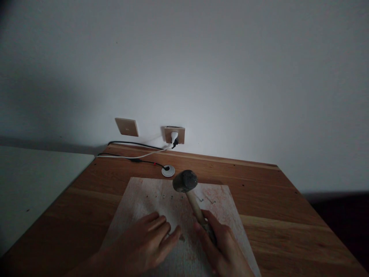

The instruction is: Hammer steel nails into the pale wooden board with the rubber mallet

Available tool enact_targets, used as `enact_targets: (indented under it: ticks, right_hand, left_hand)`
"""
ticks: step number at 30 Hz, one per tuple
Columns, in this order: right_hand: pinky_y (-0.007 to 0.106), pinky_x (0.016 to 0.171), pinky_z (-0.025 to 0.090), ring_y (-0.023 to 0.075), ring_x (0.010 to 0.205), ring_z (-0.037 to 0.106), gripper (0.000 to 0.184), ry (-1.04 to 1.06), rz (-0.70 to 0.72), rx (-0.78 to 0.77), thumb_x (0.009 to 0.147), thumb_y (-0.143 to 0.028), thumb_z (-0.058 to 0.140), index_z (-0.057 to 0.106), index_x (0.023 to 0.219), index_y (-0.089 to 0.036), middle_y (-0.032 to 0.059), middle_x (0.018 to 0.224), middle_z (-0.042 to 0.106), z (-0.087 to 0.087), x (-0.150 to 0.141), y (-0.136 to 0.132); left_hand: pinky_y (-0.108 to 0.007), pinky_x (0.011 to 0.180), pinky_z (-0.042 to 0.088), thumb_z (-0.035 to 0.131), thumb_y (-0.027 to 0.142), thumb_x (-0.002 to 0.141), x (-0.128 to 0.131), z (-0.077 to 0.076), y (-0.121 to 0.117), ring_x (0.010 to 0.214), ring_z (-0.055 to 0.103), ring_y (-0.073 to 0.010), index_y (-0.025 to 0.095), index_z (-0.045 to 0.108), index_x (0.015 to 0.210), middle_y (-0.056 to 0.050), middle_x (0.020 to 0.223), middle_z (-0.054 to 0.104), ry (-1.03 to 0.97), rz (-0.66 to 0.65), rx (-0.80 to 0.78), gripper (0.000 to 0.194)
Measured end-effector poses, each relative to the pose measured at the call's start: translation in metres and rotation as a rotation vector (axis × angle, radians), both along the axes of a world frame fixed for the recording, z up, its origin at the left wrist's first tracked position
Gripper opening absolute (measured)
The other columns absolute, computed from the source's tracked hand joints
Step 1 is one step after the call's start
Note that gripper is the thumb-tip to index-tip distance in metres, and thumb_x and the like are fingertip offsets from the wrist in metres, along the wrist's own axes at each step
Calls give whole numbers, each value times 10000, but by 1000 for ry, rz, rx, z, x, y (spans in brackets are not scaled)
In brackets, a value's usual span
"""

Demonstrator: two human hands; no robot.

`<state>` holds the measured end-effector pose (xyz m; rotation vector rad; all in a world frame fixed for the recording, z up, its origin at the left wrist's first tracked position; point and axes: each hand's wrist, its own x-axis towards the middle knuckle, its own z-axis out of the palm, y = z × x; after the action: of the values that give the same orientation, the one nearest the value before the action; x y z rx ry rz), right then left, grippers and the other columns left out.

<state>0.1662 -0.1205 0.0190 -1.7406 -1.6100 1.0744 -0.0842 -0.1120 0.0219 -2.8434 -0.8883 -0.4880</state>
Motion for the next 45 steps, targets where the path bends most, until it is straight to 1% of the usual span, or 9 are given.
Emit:
enact_targets:
  ticks: [2, 5, 9, 17, 21, 24, 31, 36, 45]
  right_hand:
    - [290, 558, 573, 203, 554, 671, 713, -39, 3, -11, 936, -767, 587, 743, 1331, -194, 4, 715, 729, 3, -1, 0]
    - [314, 726, 620, 269, 771, 768, 679, -92, 3, 32, 919, -790, 589, 807, 1228, -226, 47, 808, 796, 6, -3, 0]
    - [316, 840, 610, 307, 945, 791, 720, -110, 31, 36, 900, -850, 541, 836, 1187, -258, 72, 904, 843, 11, -5, 1]
    - [294, 704, 594, 261, 749, 777, 675, -108, 117, -32, 970, -758, 477, 808, 1249, -240, 36, 793, 816, 23, -13, 1]
    - [302, 785, 614, 287, 923, 793, 662, -142, 42, -1, 935, -739, 574, 808, 1277, -222, 77, 983, 845, 11, -8, -1]
    - [311, 828, 620, 294, 957, 794, 665, -141, 20, 14, 919, -768, 593, 810, 1275, -251, 74, 979, 851, 5, -5, -3]
    - [305, 755, 610, 299, 931, 807, 685, -145, 83, -25, 939, -767, 540, 802, 1286, -237, 86, 969, 860, 13, -8, -2]
    - [331, 935, 597, 315, 1029, 790, 704, -162, 32, -30, 894, -752, 616, 796, 1306, -210, 99, 1063, 855, 5, -6, -3]
    - [299, 953, 596, 306, 1079, 790, 634, -165, 65, -9, 908, -716, 627, 811, 1275, -233, 93, 1089, 862, 8, -5, -3]
  left_hand:
    - [-355, 733, 589, 584, 89, 998, -16, -5, 12, 786, 700, -218, 135, 672, 1255, -56, 893, 747, -120, 43, -47, 275]
    - [-295, 713, 585, 556, 35, 945, -41, -19, 35, 779, 711, -184, 188, 708, 1175, -41, 909, 744, -488, 270, -163, 315]
    - [-252, 734, 580, 581, 67, 916, -57, -37, 57, 740, 706, -143, 212, 737, 1006, -6, 866, 755, -721, 342, -337, 232]
    - [-278, 769, 582, 616, 96, 909, -55, -48, 59, 759, 720, -162, 219, 755, 975, -14, 882, 782, -709, 365, -415, 197]
    - [-290, 790, 586, 627, 87, 902, -58, -50, 60, 800, 737, -174, 219, 766, 982, -22, 909, 790, -688, 378, -433, 208]
    - [-286, 787, 586, 627, 74, 896, -59, -53, 61, 816, 746, -175, 217, 768, 976, -22, 914, 793, -690, 376, -436, 217]
    - [-271, 741, 569, 638, 77, 913, -57, -57, 60, 786, 734, -170, 209, 756, 949, -18, 868, 775, -678, 344, -368, 181]
    - [-266, 745, 567, 654, 52, 898, -58, -55, 60, 794, 736, -169, 211, 750, 934, -19, 884, 780, -678, 353, -366, 189]
    - [-282, 786, 582, 630, 65, 923, -57, -51, 59, 842, 742, -182, 224, 762, 954, -22, 907, 784, -645, 357, -379, 209]
